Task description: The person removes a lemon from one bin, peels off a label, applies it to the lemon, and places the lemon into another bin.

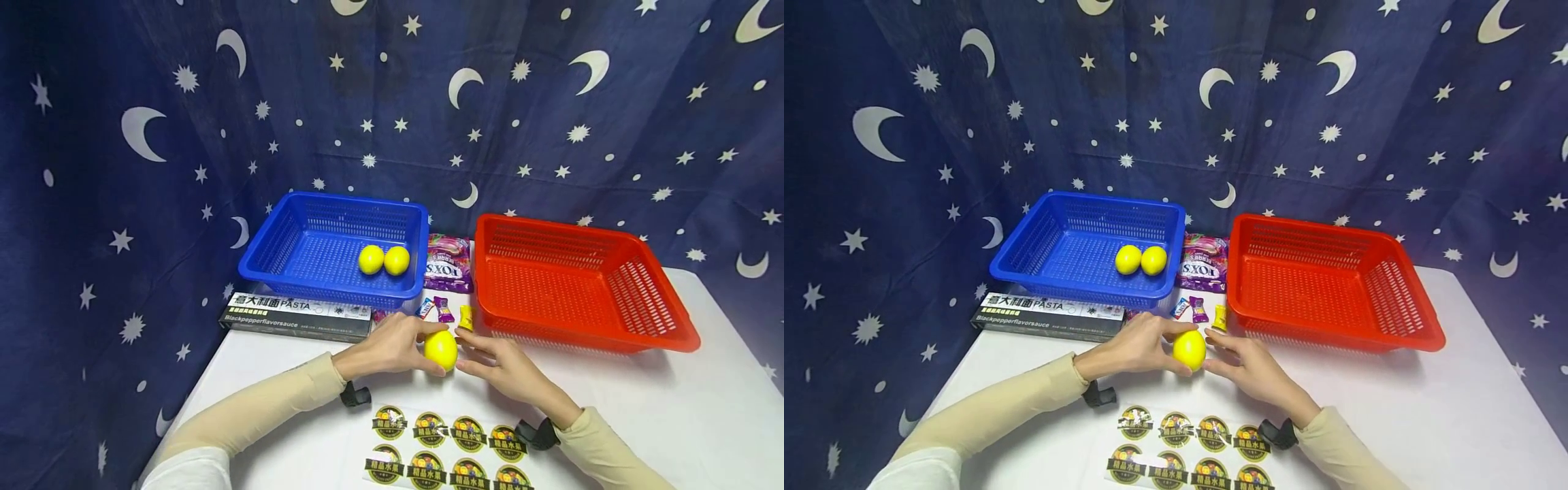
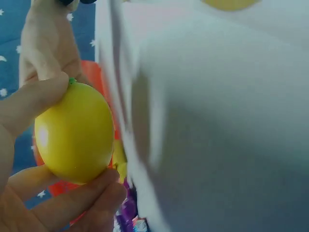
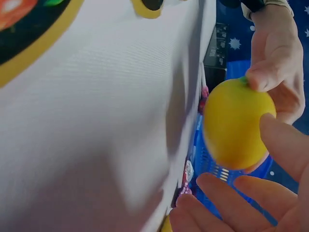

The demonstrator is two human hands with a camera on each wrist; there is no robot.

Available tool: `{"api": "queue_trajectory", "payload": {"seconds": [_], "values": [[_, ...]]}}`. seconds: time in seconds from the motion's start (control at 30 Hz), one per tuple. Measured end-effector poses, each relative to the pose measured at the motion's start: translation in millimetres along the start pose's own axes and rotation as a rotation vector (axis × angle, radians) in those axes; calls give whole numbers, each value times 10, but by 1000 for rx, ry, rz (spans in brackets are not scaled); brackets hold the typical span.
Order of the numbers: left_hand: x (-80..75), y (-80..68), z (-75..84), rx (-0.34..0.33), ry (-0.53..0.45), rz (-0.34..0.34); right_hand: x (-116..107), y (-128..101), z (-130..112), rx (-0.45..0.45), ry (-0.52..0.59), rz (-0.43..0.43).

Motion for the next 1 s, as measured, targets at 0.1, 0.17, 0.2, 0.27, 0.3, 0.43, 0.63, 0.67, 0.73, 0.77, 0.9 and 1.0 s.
{"api": "queue_trajectory", "payload": {"seconds": [0.1,0.17,0.2,0.27,0.3,0.43,0.63,0.67,0.73,0.77,0.9,1.0], "values": [[101,33,-6,14,-1,-14,54,27,33,14,13,-16],[149,42,-17,14,17,-22,78,33,44,16,2,-14],[166,42,-21,14,29,-25,86,34,48,19,-7,-11],[194,35,-32,7,50,-31,92,30,53,27,-40,5],[206,29,-37,2,55,-35,95,27,56,32,-57,11],[215,-3,-25,-6,72,-39,96,20,49,54,-117,23],[192,-141,-50,-83,86,-60,-1,-65,-7,42,-183,77],[175,-193,-59,-96,92,-65,-34,-105,-21,40,-197,97],[132,-330,-60,-103,98,-68,-104,-217,-60,41,-220,138],[111,-414,-54,-100,108,-70,-136,-285,-90,32,-237,161],[56,-754,-6,-62,176,-79,-168,-586,-241,-25,-345,210],[66,-934,24,-44,229,-95,-55,-782,-283,-56,-430,148]]}}
Point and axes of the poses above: each hand's wrist, its own y-axis towards the middle knuckle, its own x-axis out of the palm, z = x × y, the point moved 10 cm from there along y, towards the middle knuckle, and after that the axes turned 6 degrees about x, right-handed, at the moved point
